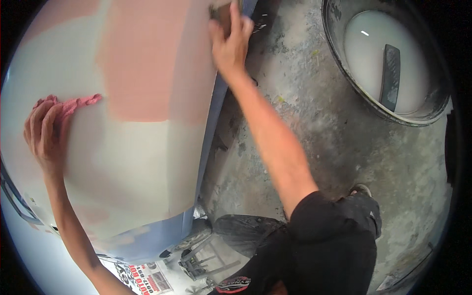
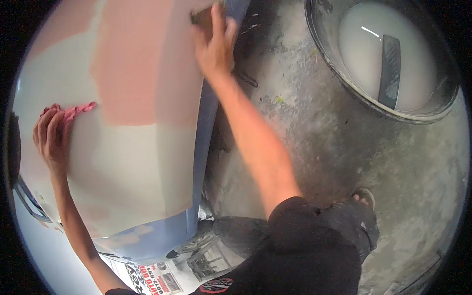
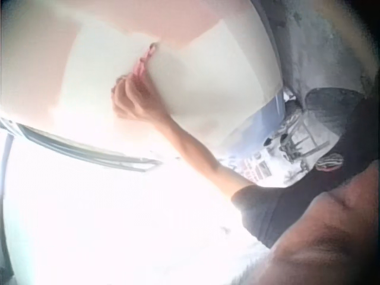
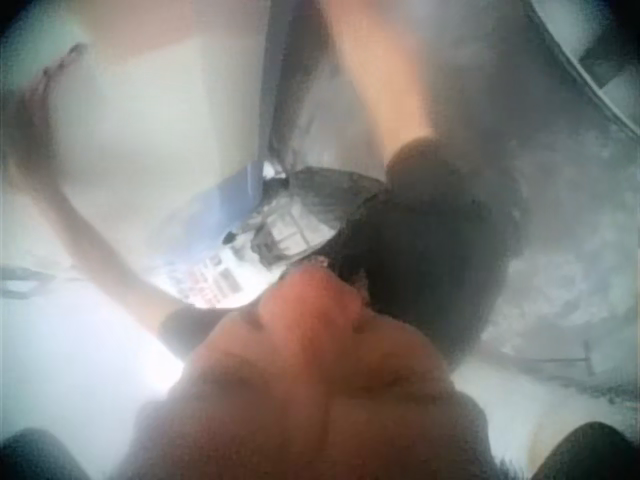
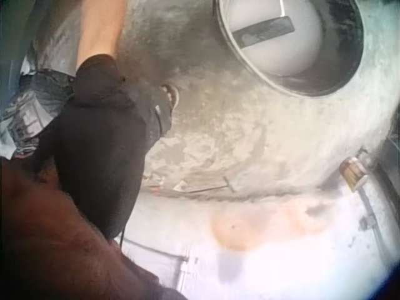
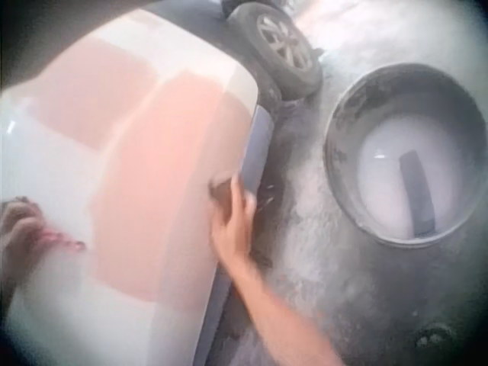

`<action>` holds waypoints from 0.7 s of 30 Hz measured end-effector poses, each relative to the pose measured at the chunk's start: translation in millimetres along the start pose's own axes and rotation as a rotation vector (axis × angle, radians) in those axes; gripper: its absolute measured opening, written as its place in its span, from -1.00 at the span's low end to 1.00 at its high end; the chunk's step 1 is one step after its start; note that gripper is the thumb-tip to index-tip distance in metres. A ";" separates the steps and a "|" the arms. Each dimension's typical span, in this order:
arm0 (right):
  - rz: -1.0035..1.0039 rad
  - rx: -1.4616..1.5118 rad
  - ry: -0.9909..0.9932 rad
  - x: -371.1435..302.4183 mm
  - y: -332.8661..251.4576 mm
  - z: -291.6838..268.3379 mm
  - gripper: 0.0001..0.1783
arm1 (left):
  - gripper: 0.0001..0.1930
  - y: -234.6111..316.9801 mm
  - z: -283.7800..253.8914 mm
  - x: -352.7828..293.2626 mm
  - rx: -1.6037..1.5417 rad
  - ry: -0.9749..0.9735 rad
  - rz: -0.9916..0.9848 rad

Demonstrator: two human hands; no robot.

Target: The person wet-sands a car door using a sanding block and a cloth, repeatedly dipping them into a bucket of water and wiping the surface.

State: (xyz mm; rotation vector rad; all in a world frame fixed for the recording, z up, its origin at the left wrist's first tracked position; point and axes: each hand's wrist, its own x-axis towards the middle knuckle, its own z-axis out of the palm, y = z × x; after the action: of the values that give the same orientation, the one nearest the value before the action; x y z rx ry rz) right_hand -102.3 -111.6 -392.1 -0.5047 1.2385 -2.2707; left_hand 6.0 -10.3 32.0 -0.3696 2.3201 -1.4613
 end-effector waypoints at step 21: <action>0.710 0.415 -0.044 -142.5 -57.9 -130.1 -0.24 | -0.75 375.8 78.3 29.0 -1.511 0.034 -1.077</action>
State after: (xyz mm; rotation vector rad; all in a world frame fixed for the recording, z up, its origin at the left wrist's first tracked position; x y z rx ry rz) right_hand -71.7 85.3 -421.7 0.0458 0.7232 -1.8017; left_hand 6.1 75.2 -343.3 -2.1251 2.8605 0.5067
